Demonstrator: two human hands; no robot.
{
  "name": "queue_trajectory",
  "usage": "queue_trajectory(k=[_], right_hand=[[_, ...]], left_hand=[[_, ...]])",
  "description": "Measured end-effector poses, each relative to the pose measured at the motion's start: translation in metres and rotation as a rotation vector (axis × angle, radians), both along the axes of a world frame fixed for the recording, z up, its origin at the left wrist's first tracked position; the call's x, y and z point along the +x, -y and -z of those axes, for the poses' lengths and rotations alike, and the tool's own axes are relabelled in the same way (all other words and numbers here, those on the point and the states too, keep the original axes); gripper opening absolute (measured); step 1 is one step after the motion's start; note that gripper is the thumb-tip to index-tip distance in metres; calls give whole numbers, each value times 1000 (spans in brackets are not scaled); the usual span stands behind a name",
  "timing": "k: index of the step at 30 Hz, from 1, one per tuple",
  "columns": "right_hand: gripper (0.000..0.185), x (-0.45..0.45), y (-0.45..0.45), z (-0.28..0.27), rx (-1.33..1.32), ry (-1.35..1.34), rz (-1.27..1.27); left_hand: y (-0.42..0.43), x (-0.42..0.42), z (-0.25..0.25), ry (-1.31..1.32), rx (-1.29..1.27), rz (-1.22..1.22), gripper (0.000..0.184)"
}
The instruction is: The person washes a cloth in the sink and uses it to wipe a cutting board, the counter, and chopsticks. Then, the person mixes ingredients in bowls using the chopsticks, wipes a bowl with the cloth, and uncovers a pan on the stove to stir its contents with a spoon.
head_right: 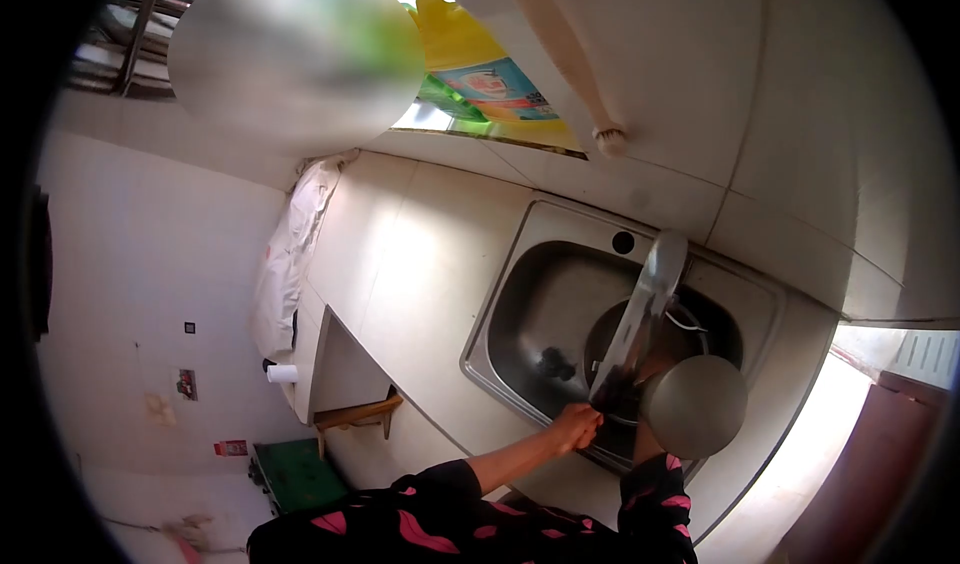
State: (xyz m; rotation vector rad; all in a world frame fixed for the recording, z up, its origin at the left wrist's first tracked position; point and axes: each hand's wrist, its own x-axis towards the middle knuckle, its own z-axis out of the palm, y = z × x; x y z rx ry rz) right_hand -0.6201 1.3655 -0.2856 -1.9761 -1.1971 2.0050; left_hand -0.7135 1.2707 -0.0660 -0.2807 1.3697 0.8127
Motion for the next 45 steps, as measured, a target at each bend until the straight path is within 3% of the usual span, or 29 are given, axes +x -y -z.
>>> queue_trajectory(k=[4, 12, 15, 19, 25, 28, 33, 41, 44, 45], right_hand=[[33, -12, 1, -1, 5, -1, -11], [33, 12, 0, 7, 17, 12, -5], [33, 21, 3, -1, 17, 1, 16], [33, 28, 22, -11, 44, -10, 37], [33, 17, 28, -28, 193, 67, -21], [33, 14, 4, -33, 248, 118, -42], [33, 13, -41, -23, 281, 176, -50], [33, -16, -17, -67, 58, -245, 421], [34, -28, 13, -118, 101, -232, 354], [40, -32, 22, -113, 165, -272, 392]], left_hand=[[-6, -3, 14, -2, 50, -35, 27], [8, 0, -6, 49, 148, -14, 24], [2, 1, -13, -92, 88, 70, 25], [-11, -8, -3, -194, 54, -15, 19], [-16, 9, -10, -454, -4, 258, 16], [-3, 6, -27, -295, 111, 202, 21], [28, -5, -53, -285, 136, 252, 21], [27, -16, -48, -275, 162, 202, 17], [21, -9, -32, -162, 145, 105, 16], [20, -7, -29, -116, 131, 87, 16]])
